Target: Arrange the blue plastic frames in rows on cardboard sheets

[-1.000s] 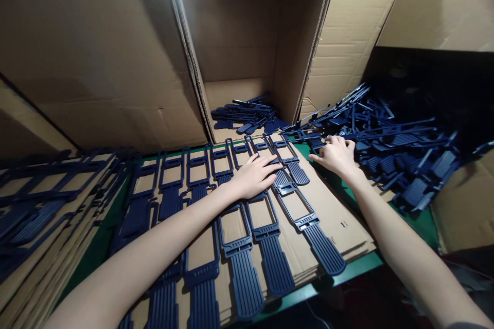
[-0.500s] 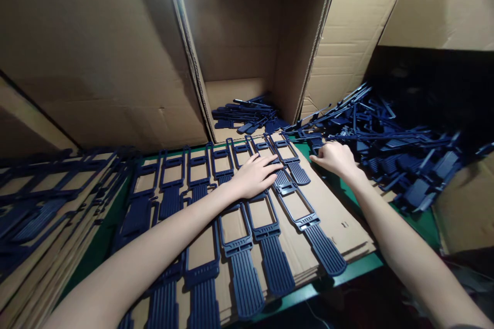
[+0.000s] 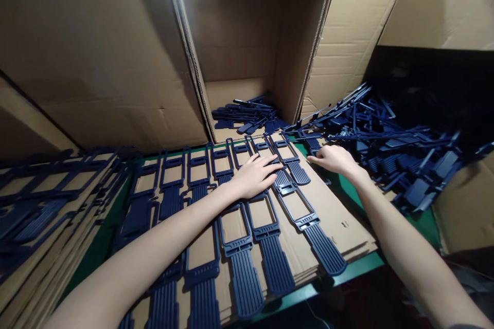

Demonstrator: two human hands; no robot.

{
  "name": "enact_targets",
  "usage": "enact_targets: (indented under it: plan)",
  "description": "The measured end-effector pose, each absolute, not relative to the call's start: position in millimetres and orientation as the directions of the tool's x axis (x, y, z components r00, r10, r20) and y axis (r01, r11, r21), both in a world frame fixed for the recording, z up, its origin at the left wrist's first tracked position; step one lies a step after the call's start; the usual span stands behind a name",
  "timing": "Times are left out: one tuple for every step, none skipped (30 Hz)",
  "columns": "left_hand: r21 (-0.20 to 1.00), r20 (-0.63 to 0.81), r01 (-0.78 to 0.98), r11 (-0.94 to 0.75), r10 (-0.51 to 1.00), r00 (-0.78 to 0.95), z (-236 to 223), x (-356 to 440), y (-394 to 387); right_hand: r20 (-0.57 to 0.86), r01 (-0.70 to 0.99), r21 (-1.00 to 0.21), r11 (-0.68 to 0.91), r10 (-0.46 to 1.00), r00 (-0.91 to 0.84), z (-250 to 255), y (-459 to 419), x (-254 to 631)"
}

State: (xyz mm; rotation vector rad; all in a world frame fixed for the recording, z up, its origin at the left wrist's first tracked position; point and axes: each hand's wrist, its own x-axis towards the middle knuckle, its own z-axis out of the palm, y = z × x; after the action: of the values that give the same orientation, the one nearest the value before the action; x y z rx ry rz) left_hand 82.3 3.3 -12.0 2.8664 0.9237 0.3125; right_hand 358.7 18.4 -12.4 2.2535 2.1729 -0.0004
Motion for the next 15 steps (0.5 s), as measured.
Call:
enact_targets:
  plan:
    - [0.171, 0.161, 0.565, -0.807, 0.588, 0.792, -12, 82, 3, -0.001, 0.999, -0.032, -0.041, 0.999, 0.041, -11, 18, 361]
    - [0.172, 0.162, 0.565, -0.807, 0.588, 0.792, -12, 82, 3, 0.008, 0.995, -0.093, -0.044, 0.999, 0.045, -10, 18, 363]
    - [0.172, 0.165, 0.564, -0.807, 0.588, 0.792, -12, 82, 3, 0.011, 0.984, -0.172, -0.042, 0.999, 0.045, -9, 17, 366]
    - [0.172, 0.166, 0.563, -0.808, 0.588, 0.792, -12, 82, 3, 0.009, 0.962, -0.270, -0.032, 0.999, 0.036, -7, 17, 369]
    - [0.171, 0.167, 0.563, -0.809, 0.587, 0.792, -12, 81, 3, 0.005, 0.926, -0.377, -0.020, 1.000, 0.024, -6, 16, 372]
    - [0.171, 0.168, 0.563, -0.809, 0.587, 0.792, -12, 81, 3, 0.001, 0.872, -0.490, -0.013, 1.000, 0.015, -5, 15, 375]
    - [0.169, 0.168, 0.563, -0.809, 0.586, 0.792, -13, 81, 3, -0.005, 0.797, -0.603, -0.014, 1.000, 0.014, -4, 14, 379]
    - [0.167, 0.168, 0.563, -0.809, 0.586, 0.793, -13, 81, 3, -0.018, 0.704, -0.710, -0.023, 1.000, 0.014, -4, 14, 381]
    - [0.165, 0.167, 0.563, -0.810, 0.585, 0.793, -13, 81, 3, -0.035, 0.577, -0.816, -0.040, 0.999, 0.020, -4, 14, 384]
    - [0.163, 0.167, 0.563, -0.811, 0.584, 0.794, -13, 81, 3, -0.052, 0.425, -0.904, -0.058, 0.998, 0.026, -4, 14, 385]
    - [0.162, 0.167, 0.562, -0.811, 0.584, 0.794, -13, 81, 3, -0.066, 0.268, -0.961, -0.071, 0.997, 0.027, -4, 16, 386]
    - [0.161, 0.167, 0.562, -0.811, 0.584, 0.794, -13, 81, 3, -0.072, 0.128, -0.989, -0.074, 0.997, 0.025, -4, 17, 386]
    - [0.160, 0.167, 0.563, -0.810, 0.585, 0.794, -13, 81, 3, -0.070, 0.019, -0.997, -0.070, 0.997, 0.023, -4, 19, 386]
    - [0.159, 0.166, 0.564, -0.810, 0.586, 0.794, -13, 82, 4, -0.063, -0.056, -0.997, -0.062, 0.998, 0.023, -3, 20, 385]
    - [0.157, 0.165, 0.564, -0.810, 0.585, 0.794, -13, 82, 4, -0.054, -0.097, -0.994, -0.052, 0.998, 0.021, -2, 21, 383]
